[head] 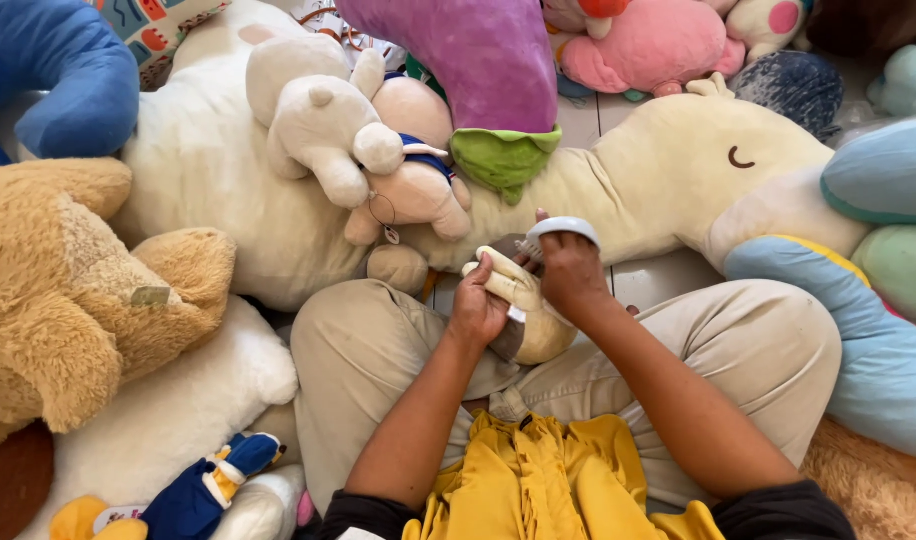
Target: The person sits on the floor and uses a small white brush to groom a purple plush toy, then switches to a gray plush toy. The person holds each toy with one hand and brushes the surface with the other, turning the toys to reach different areas.
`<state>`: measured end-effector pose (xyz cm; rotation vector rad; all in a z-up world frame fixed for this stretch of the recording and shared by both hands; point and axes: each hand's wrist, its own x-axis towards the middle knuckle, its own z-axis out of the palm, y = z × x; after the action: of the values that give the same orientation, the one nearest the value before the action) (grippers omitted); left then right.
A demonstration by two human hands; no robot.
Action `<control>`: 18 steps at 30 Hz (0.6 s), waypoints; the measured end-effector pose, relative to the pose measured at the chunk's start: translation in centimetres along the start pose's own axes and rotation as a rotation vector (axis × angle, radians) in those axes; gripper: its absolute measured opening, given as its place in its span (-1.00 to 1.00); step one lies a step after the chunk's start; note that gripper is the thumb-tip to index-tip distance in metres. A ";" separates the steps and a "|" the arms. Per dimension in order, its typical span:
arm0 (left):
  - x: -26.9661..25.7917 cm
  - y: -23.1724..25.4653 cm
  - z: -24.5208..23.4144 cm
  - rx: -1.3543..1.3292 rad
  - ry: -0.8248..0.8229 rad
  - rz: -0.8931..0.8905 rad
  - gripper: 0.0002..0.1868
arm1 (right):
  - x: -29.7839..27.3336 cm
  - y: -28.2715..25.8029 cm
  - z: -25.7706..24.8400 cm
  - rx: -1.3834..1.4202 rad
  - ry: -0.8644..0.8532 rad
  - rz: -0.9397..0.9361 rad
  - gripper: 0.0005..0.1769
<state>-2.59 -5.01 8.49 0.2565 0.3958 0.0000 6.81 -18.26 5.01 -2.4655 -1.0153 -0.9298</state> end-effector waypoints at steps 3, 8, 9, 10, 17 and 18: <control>1.7 0.3 -2.8 -0.028 0.041 -0.021 -0.46 | 1.8 -1.8 -4.1 -0.015 0.109 -0.076 -0.31; 2.3 0.8 -3.3 -0.031 0.057 -0.010 -0.53 | 2.9 -7.3 -6.9 0.151 0.089 -0.181 -0.45; 1.5 0.9 -2.2 -0.044 0.031 -0.044 -0.56 | 2.1 -7.5 -6.3 0.135 0.003 -0.202 -0.48; 1.4 1.0 -2.0 -0.041 0.033 -0.046 -0.56 | 1.4 -6.0 -4.3 0.135 0.003 -0.198 -0.48; 0.6 0.9 -0.3 0.031 0.043 -0.044 -0.52 | 1.0 -1.5 -2.6 -0.022 -0.032 -0.045 -0.26; -0.1 1.1 0.7 0.021 0.068 -0.032 -0.59 | 1.4 -2.2 -3.7 0.003 0.032 -0.095 -0.26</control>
<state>-2.42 -4.11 9.39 0.2712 0.4677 -0.0269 4.36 -17.88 8.74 -2.4096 -1.1308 -0.9931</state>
